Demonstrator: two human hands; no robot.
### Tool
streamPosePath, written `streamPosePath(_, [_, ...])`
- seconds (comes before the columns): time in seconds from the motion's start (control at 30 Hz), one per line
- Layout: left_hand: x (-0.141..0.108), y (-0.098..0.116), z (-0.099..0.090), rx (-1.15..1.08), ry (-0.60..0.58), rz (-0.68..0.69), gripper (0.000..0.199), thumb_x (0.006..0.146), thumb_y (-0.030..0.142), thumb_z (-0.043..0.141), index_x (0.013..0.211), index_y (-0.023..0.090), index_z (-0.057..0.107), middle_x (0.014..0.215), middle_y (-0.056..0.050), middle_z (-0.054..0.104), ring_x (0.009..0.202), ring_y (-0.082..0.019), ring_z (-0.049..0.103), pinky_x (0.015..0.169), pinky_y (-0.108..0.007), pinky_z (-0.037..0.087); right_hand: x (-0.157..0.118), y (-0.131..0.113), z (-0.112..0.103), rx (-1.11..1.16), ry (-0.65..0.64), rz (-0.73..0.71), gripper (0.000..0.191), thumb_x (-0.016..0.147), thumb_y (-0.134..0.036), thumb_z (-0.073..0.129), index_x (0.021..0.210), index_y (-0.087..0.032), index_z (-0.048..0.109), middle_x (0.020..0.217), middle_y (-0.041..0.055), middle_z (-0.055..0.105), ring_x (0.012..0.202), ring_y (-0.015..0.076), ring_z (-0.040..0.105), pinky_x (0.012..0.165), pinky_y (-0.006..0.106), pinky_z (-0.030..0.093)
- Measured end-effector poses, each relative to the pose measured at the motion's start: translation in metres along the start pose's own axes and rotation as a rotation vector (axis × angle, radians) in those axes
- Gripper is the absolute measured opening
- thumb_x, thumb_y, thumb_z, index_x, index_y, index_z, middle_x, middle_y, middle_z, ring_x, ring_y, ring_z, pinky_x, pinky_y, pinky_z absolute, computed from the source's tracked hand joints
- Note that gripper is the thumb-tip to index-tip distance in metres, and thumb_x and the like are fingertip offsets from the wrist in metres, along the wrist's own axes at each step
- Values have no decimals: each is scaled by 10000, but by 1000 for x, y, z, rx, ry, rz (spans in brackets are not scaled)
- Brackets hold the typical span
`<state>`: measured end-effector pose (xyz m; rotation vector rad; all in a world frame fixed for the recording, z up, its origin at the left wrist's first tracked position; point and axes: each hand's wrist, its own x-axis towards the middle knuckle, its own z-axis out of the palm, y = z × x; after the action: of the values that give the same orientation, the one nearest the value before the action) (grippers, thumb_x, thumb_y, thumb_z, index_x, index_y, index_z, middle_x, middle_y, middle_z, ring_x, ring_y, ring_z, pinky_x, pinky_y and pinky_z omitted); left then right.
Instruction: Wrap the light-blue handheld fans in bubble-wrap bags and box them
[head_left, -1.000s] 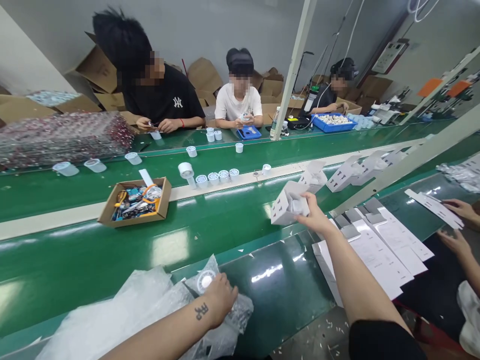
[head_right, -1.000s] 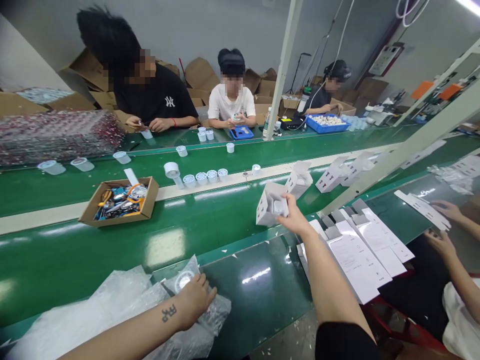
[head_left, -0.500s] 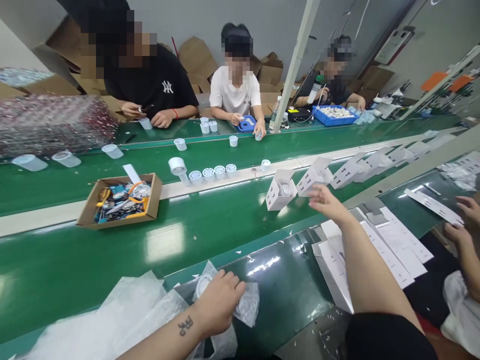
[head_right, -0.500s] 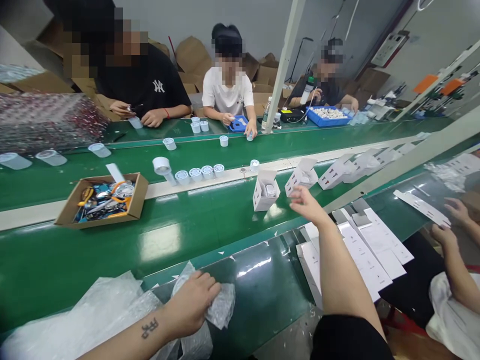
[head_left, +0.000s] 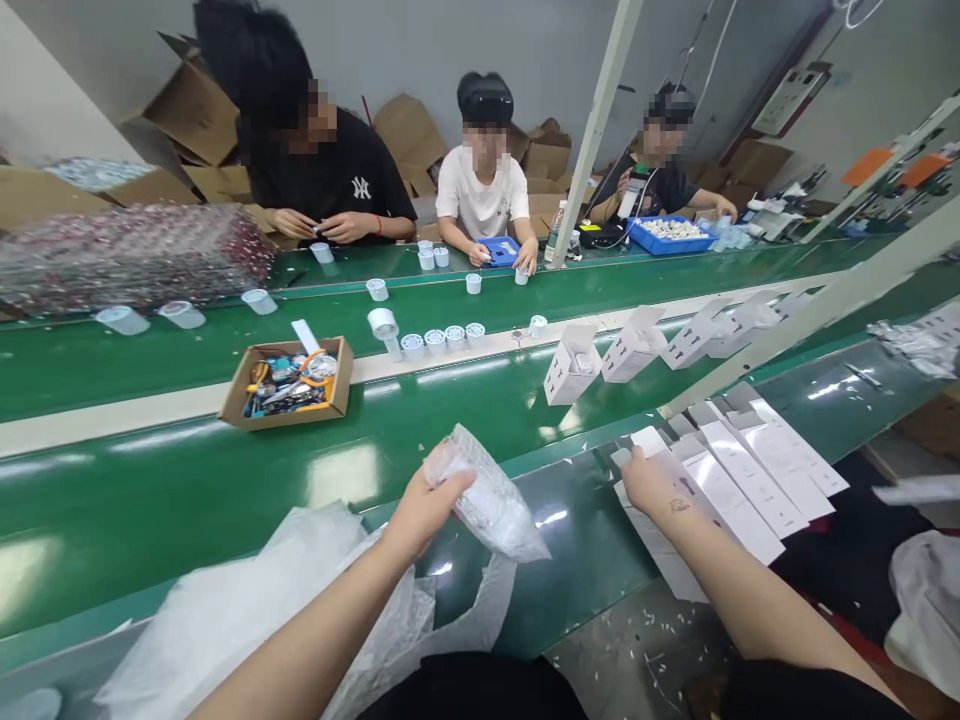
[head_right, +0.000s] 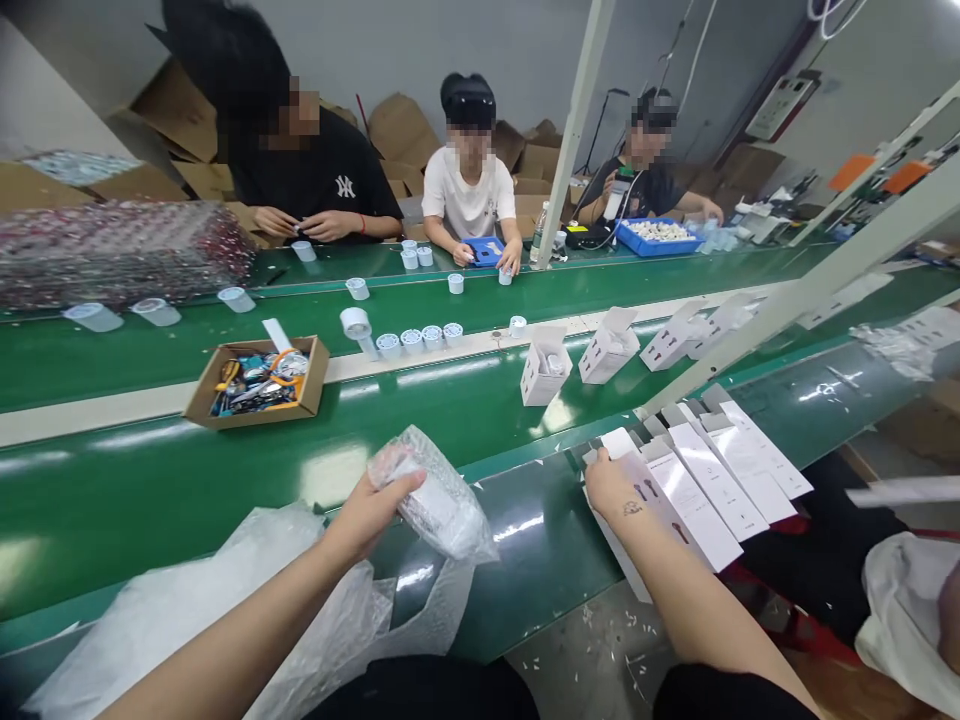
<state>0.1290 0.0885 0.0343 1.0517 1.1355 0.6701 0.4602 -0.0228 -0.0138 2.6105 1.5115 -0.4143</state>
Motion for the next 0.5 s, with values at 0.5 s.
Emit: streamPosePath(0.5, [-26, 27, 20, -356, 100, 174, 388, 649, 381, 776, 919, 165, 599, 804, -18, 690, 726, -200, 658, 665, -328, 540, -73, -113, 17, 613, 386, -464, 424, 784, -88, 482, 1182, -165, 606, 1214, 160, 609, 1090, 286, 625, 895, 442, 562])
